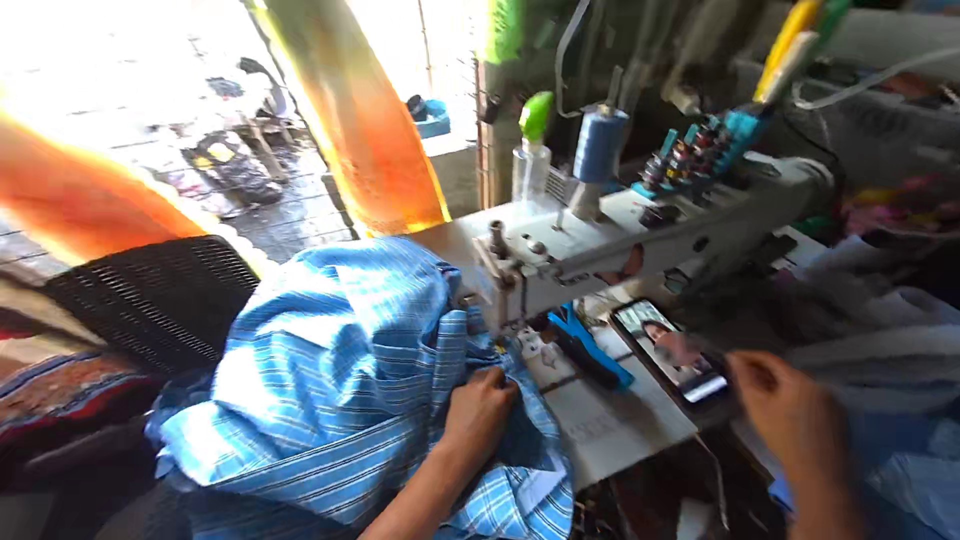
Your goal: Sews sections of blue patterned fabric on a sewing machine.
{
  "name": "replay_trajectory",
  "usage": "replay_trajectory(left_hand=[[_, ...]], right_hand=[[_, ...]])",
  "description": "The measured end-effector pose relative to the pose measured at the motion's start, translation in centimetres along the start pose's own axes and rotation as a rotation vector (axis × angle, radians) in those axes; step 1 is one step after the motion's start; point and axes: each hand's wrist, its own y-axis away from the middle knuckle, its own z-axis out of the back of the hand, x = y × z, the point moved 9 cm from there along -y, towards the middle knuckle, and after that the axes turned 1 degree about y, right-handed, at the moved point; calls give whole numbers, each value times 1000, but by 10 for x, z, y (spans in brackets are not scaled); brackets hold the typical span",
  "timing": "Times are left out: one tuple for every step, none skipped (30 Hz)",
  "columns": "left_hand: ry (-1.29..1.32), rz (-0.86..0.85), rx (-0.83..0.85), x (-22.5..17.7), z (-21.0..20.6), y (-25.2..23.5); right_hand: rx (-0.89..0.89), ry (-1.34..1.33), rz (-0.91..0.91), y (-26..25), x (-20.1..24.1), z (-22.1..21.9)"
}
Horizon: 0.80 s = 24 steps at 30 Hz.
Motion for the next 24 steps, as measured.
replay_trajectory(left_hand=[[1,-3,56,0,0,-2],[16,-10,96,0,0,-4],[38,-21,105,1,0,-5],[66,-33,94,3,0,-6],[91,-45,78,5,-1,-6],[117,-54,62,8,-1,-7],[145,-62,54,10,-1,-6],[160,-71,48,10,-1,-6],[157,-75,46,10,-1,-6],[134,-79,46,8,-2,-5],[98,-89,42,5,-2,-4],[53,-116,11,1,-2,-3],[7,-166,-48,-4,-1,-1],[-46,-225,-124,-9,1,3],[-92,-283,-199,-13,2,6],[-130,-325,-255,-16,2,8],[-159,-341,-286,-18,1,10],[-177,-337,-305,-19,1,10],[-186,-320,-314,-18,0,10],[-190,-292,-301,-16,-2,8],[-189,-261,-274,-15,-3,6],[-191,-231,-242,-13,-4,5],[-189,-202,-209,-11,-6,3],[-179,-163,-162,-9,-8,1]], right_hand=[[36,55,-23,-6,-23,1],[93,96,-42,-10,-43,-3],[152,127,-40,-13,-57,-10],[191,149,-12,-14,-65,-17],[215,166,9,-15,-68,-22],[225,170,16,-14,-69,-24],[223,158,8,-14,-71,-25],[205,140,1,-15,-73,-25],[187,125,-20,-15,-77,-25],[170,119,-42,-17,-80,-25],[158,115,-64,-18,-82,-26],[150,102,-86,-19,-85,-26],[144,75,-118,-20,-89,-25],[132,24,-165,-19,-94,-23],[107,-47,-211,-17,-97,-19],[67,-128,-244,-14,-97,-12],[25,-226,-266,-9,-92,-3],[-20,-353,-275,-3,-84,6],[-62,-505,-264,2,-73,16],[-80,-679,-247,8,-60,23],[-58,-853,-223,15,-42,27],[-21,-1012,-193,22,-21,28],[31,-1137,-165,29,1,25],[96,-1211,-135,36,22,19]])
